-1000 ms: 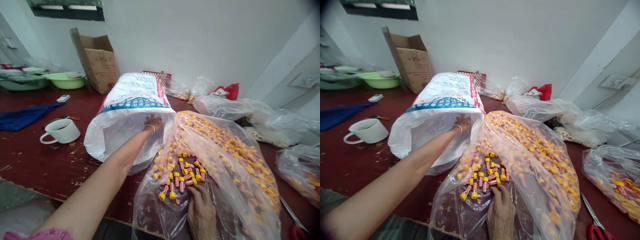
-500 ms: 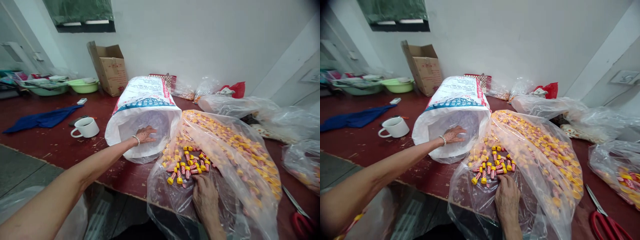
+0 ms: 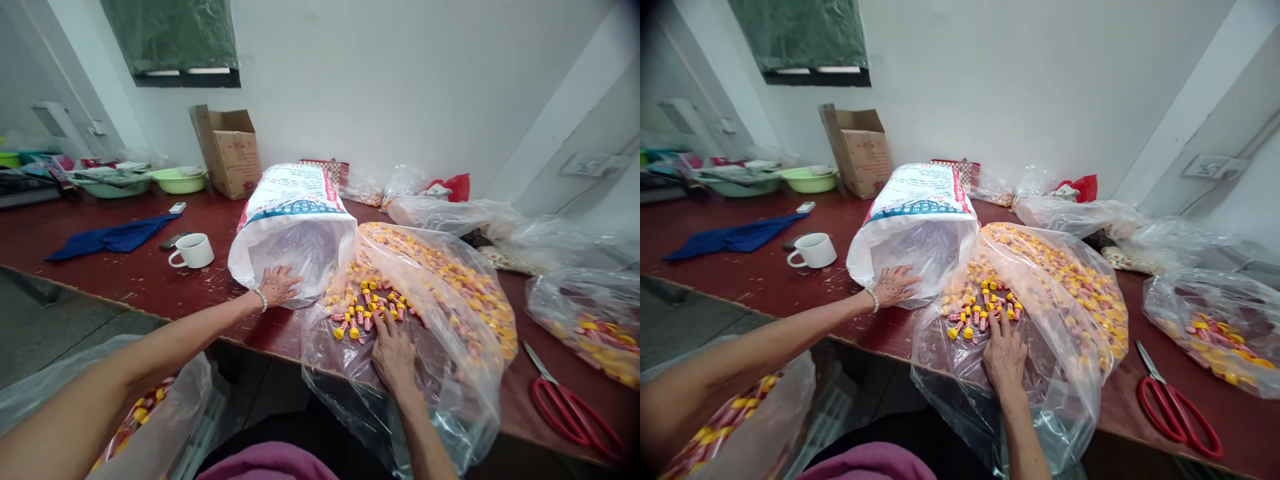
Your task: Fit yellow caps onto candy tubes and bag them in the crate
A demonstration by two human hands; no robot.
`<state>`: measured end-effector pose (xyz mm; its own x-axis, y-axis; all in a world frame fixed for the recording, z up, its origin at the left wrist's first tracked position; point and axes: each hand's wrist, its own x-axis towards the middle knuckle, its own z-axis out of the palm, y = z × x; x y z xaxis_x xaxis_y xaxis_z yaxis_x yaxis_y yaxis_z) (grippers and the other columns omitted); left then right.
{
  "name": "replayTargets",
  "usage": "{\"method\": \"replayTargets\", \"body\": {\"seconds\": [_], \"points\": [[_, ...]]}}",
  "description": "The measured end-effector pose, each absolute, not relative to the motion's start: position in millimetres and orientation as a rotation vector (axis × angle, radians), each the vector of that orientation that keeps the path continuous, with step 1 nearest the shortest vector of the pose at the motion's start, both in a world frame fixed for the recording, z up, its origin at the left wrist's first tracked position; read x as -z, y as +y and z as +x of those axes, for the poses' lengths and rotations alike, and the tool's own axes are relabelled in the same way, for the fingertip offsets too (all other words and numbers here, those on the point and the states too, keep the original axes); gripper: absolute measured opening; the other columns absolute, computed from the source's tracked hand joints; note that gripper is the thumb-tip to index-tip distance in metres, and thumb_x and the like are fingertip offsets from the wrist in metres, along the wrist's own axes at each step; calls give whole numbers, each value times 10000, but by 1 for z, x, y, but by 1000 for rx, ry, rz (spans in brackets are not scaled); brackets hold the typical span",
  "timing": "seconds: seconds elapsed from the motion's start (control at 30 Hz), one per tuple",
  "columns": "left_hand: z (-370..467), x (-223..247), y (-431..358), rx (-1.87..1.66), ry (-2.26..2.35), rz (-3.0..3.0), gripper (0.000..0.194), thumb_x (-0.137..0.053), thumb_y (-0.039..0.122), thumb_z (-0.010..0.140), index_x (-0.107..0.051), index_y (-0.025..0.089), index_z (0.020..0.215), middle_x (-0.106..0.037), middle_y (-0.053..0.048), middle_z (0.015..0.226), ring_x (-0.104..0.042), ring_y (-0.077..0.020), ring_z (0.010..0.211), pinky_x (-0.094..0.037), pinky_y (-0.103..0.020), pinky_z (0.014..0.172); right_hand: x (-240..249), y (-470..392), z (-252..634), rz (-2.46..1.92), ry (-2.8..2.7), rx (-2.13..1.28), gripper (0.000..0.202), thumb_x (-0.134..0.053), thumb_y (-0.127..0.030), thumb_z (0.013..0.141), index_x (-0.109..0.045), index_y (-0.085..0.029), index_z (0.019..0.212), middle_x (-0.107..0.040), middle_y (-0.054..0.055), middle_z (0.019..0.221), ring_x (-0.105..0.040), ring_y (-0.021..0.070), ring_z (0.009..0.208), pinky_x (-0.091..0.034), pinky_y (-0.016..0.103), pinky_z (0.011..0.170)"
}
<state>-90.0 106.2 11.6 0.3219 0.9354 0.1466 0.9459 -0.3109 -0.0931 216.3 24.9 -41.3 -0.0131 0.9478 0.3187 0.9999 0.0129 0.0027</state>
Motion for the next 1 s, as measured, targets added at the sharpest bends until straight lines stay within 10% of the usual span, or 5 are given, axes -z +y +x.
{"method": "replayTargets", "body": {"seconds": [0.6,1.0], "points": [[-71,3,98,245,-890,-2722,401,-396,169,897,-534,382,1208,-450,-58,1382,-380,-262,1248,-207,-521,1040,41,38,235,-1772,-1958,-39,246,-417,-187,885,-638,-150,988,-617,89,1044,-585,165,932,-447,267,791],[-52,5,85,251,-716,-2866,256,-436,157,851,-570,178,1069,-613,-102,1145,-497,-238,1116,-290,-440,1019,41,36,225,-1923,-1950,60,244,-396,-225,926,-605,-167,1038,-580,92,1045,-585,162,857,-423,251,673]]}}
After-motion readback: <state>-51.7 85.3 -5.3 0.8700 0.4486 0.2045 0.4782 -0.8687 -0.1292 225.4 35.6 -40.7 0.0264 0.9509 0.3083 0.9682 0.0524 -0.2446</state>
